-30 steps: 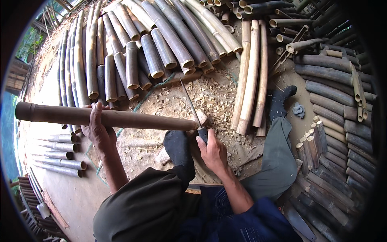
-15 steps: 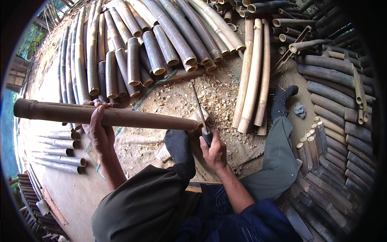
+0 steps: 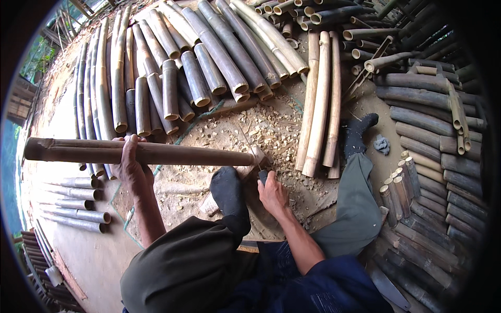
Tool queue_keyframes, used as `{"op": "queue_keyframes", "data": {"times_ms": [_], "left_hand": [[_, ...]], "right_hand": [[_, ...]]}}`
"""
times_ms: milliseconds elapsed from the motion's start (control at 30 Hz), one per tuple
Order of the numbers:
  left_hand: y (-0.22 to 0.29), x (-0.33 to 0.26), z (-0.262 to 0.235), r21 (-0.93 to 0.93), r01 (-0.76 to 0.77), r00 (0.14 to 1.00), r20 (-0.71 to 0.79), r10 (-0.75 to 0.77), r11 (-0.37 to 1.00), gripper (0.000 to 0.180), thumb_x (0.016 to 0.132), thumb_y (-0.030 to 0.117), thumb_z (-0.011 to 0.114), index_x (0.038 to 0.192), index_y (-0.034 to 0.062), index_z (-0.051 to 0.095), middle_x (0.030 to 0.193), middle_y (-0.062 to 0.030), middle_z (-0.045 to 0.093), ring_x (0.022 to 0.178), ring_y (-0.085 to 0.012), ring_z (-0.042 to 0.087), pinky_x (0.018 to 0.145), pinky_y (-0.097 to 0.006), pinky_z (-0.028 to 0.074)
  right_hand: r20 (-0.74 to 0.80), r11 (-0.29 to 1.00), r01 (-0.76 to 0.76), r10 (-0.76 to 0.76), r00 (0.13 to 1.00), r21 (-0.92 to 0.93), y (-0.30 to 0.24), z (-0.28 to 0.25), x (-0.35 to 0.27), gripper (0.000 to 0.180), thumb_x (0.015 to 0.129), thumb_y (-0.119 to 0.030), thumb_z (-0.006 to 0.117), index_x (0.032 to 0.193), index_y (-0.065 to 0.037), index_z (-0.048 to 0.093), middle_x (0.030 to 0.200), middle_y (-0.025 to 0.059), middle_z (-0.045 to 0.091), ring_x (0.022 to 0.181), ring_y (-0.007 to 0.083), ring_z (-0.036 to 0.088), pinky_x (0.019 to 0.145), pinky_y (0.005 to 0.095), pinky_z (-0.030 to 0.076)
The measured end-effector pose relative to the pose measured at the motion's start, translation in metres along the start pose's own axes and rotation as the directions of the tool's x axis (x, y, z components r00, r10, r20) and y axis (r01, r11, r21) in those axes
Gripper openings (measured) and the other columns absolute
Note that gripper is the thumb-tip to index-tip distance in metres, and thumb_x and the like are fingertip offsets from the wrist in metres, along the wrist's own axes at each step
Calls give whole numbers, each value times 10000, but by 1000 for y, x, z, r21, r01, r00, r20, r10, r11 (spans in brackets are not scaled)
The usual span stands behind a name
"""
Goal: The person sits on the ground in a workshop and uses a knife to shave the outer layer of bamboo poles. They hold the bamboo with their left hand and scrape the surface with the knife in their right hand, creating wood shavings. The person occasionally pauses to move the finished pieces to a nearby stack.
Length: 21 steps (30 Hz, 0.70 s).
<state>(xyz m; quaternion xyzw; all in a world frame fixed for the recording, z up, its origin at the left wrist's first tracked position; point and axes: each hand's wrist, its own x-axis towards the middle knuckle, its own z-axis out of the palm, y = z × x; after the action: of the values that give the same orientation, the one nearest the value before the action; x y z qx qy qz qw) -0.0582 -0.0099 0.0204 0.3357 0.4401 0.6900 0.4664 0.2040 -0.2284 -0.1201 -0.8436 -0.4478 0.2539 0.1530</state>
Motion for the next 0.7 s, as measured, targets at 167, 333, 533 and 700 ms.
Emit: {"op": "queue_keyframes", "data": {"times_ms": [167, 333, 533, 700], "left_hand": [[1, 4, -11, 17, 11, 996, 91, -13, 1000, 405, 846, -31, 790, 1173, 14, 556, 974, -88, 653, 869, -205, 689, 894, -350, 566], [6, 8, -7, -33, 58, 964, 262, -48, 998, 408, 853, -27, 776, 1187, 29, 547, 991, -89, 637, 913, -204, 679, 933, -370, 560], [9, 1, -4, -116, 102, 993, -48, -108, 988, 310, 921, 92, 778, 1143, -8, 584, 998, -99, 620, 939, -219, 664, 943, -431, 590], [-6, 12, -15, 66, -52, 996, -66, 56, 996, 375, 825, 6, 854, 1100, 6, 600, 919, -92, 674, 822, -201, 702, 808, -348, 594]], "right_hand": [[-36, 955, 138, -134, 990, 262, -34, -46, -12, 348, 1004, -337, 641, 1084, -27, 504, 801, 278, 691, 770, 482, 700, 645, 561, 541], [-64, 958, 156, -144, 987, 242, -27, -28, -8, 360, 1021, -348, 611, 1088, -10, 507, 817, 295, 687, 786, 484, 699, 661, 559, 548], [82, 967, 16, -39, 996, 255, -21, -28, -6, 399, 1016, -376, 606, 1083, 1, 492, 801, 299, 684, 784, 497, 693, 671, 592, 525], [-233, 882, 314, -243, 942, 351, -53, -62, -21, 328, 1013, -301, 644, 1064, -3, 518, 812, 254, 678, 738, 451, 697, 623, 520, 537]]}}
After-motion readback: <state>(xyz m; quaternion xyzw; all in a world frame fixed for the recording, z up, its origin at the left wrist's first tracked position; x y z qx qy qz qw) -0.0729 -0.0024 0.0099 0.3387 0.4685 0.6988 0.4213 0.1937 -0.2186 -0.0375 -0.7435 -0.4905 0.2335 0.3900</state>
